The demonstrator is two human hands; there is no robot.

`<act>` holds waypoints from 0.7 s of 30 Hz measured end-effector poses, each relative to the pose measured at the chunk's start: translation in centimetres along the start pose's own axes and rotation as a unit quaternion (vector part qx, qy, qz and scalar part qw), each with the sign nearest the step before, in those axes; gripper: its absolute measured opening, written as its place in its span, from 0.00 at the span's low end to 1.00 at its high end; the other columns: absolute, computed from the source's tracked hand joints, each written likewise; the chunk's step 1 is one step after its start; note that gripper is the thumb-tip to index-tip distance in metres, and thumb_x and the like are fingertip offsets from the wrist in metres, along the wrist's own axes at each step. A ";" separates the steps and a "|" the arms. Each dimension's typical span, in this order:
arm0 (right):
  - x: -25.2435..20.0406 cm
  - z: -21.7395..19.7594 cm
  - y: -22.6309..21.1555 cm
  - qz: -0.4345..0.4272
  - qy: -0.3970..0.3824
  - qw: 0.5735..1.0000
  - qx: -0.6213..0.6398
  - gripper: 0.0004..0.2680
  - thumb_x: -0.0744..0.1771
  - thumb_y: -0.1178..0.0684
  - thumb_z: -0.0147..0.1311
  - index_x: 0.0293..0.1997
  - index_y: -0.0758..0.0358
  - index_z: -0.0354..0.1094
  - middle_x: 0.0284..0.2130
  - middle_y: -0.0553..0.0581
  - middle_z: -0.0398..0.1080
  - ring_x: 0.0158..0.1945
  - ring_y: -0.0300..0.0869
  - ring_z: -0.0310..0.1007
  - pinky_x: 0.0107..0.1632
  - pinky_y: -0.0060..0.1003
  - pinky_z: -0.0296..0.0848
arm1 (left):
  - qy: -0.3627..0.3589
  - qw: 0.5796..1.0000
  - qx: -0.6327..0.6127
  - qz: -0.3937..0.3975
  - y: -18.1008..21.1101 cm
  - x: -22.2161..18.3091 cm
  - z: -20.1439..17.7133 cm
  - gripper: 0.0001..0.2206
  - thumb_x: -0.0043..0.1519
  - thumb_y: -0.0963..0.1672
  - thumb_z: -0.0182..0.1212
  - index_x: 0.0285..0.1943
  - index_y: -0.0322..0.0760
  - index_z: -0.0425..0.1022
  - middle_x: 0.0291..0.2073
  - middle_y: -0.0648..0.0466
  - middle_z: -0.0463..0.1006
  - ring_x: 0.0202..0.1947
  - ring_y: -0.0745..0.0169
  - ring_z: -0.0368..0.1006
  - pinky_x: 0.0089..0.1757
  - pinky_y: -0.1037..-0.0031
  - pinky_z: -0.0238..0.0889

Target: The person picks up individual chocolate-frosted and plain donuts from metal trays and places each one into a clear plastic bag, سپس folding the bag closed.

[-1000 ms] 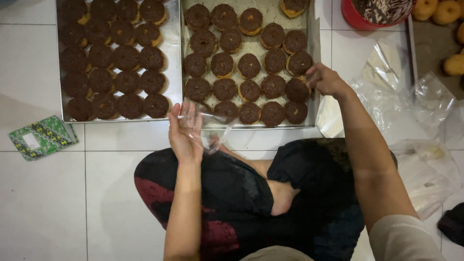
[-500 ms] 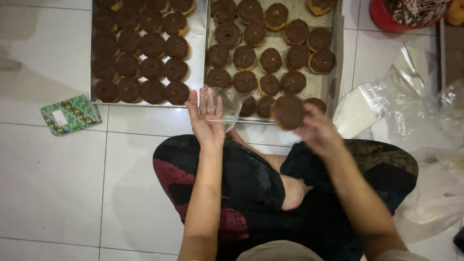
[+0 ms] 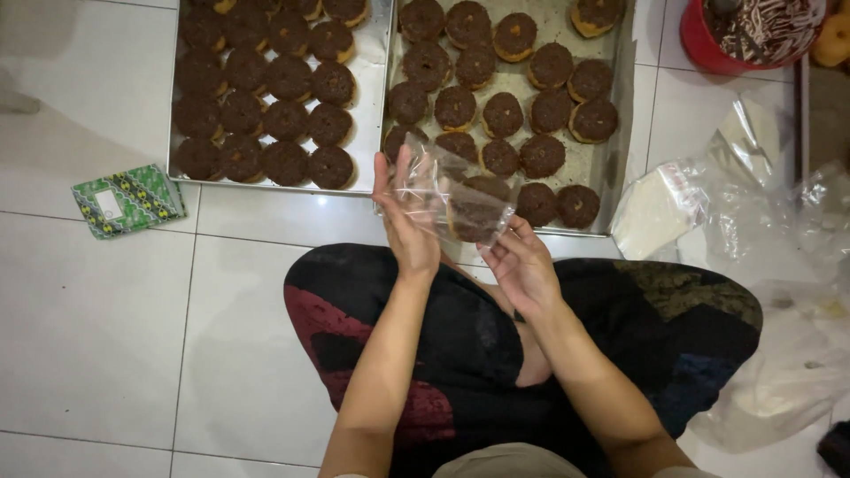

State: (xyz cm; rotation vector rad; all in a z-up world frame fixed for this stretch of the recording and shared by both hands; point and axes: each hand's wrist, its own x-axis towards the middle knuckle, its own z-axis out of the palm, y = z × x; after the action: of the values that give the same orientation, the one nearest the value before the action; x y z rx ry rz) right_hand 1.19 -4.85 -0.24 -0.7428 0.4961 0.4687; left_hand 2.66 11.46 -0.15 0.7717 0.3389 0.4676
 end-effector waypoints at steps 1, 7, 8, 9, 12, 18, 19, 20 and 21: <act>0.6 -1.1 0.4 0.000 0.001 1.000 -0.001 0.08 0.67 0.65 0.54 0.48 0.58 0.66 0.39 0.53 0.75 0.44 0.45 0.79 0.55 0.46 0.79 | 0.000 1.000 -0.001 0.000 0.3 -0.4 0.9 0.31 0.71 0.61 0.29 0.82 0.56 0.41 0.77 0.49 0.55 0.74 0.46 0.57 0.64 0.49 0.58; -0.2 1.3 -0.3 -0.035 0.006 0.999 -0.015 0.07 0.66 0.64 0.56 0.45 0.57 0.68 0.37 0.49 0.74 0.43 0.42 0.80 0.54 0.44 0.81 | -0.077 0.994 -0.057 -0.050 0.4 -1.5 1.6 0.30 0.70 0.61 0.30 0.82 0.70 0.29 0.73 0.43 0.61 0.70 0.42 0.61 0.68 0.56 0.54; 0.2 1.0 -0.2 -0.056 0.001 0.998 -0.035 0.07 0.67 0.64 0.56 0.47 0.59 0.69 0.38 0.52 0.76 0.42 0.42 0.80 0.52 0.42 0.82 | -0.086 0.988 -0.074 -0.100 -0.2 -1.3 0.7 0.32 0.69 0.60 0.40 0.81 0.61 0.37 0.72 0.40 0.61 0.68 0.42 0.64 0.65 0.55 0.59; 0.6 0.7 -0.1 -0.077 -0.004 0.995 -0.056 0.08 0.67 0.64 0.56 0.49 0.61 0.69 0.39 0.55 0.77 0.42 0.42 0.81 0.49 0.40 0.83 | -0.095 0.980 -0.090 -0.150 -0.9 -1.2 -0.3 0.34 0.68 0.59 0.49 0.81 0.52 0.46 0.72 0.38 0.62 0.65 0.43 0.67 0.62 0.53 0.64; 1.3 0.5 0.0 -0.119 0.001 0.985 -0.124 0.08 0.66 0.66 0.57 0.49 0.65 0.71 0.36 0.60 0.78 0.40 0.46 0.82 0.47 0.40 0.83 | -0.051 0.965 -0.139 -0.214 -2.5 -1.7 -1.1 0.20 0.70 0.49 0.57 0.69 0.42 0.69 0.60 0.41 0.75 0.57 0.42 0.75 0.52 0.51 0.74; -1.1 1.9 -0.3 -0.237 -0.041 0.934 -0.265 0.24 0.56 0.67 0.51 0.59 0.67 0.67 0.45 0.57 0.70 0.48 0.42 0.71 0.49 0.33 0.73 | 0.031 0.973 -0.146 -0.173 -5.0 -0.6 -3.9 0.17 0.63 0.39 0.65 0.62 0.38 0.72 0.51 0.41 0.80 0.49 0.43 0.80 0.49 0.53 0.77; -1.3 1.9 0.1 -0.238 -0.041 0.934 -0.264 0.24 0.56 0.67 0.51 0.59 0.67 0.67 0.45 0.57 0.70 0.48 0.42 0.71 0.49 0.33 0.73 | 0.029 0.974 -0.147 -0.173 -3.6 -0.8 -2.6 0.17 0.63 0.39 0.65 0.62 0.38 0.72 0.51 0.41 0.80 0.49 0.43 0.80 0.49 0.53 0.77; -1.6 1.8 0.5 -0.271 -0.084 0.909 -0.304 0.25 0.56 0.61 0.59 0.60 0.66 0.64 0.45 0.55 0.65 0.48 0.40 0.65 0.51 0.33 0.68 | 0.040 0.976 -0.147 -0.157 -2.2 -1.0 -1.3 0.16 0.62 0.38 0.66 0.59 0.34 0.75 0.49 0.41 0.81 0.48 0.46 0.81 0.49 0.57 0.77; -1.8 1.7 0.9 -0.302 -0.126 0.881 -0.343 0.28 0.57 0.56 0.68 0.62 0.65 0.62 0.46 0.54 0.60 0.48 0.39 0.60 0.52 0.33 0.62 | 0.051 0.978 -0.147 -0.140 -0.9 -1.3 0.0 0.14 0.61 0.36 0.67 0.56 0.30 0.77 0.47 0.41 0.82 0.46 0.48 0.81 0.49 0.60 0.77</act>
State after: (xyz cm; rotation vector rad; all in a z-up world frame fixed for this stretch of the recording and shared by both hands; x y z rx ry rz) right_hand -0.33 -3.40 1.43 -1.4378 -0.1866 0.1312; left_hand 1.86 10.23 -0.64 0.4036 0.4562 0.2825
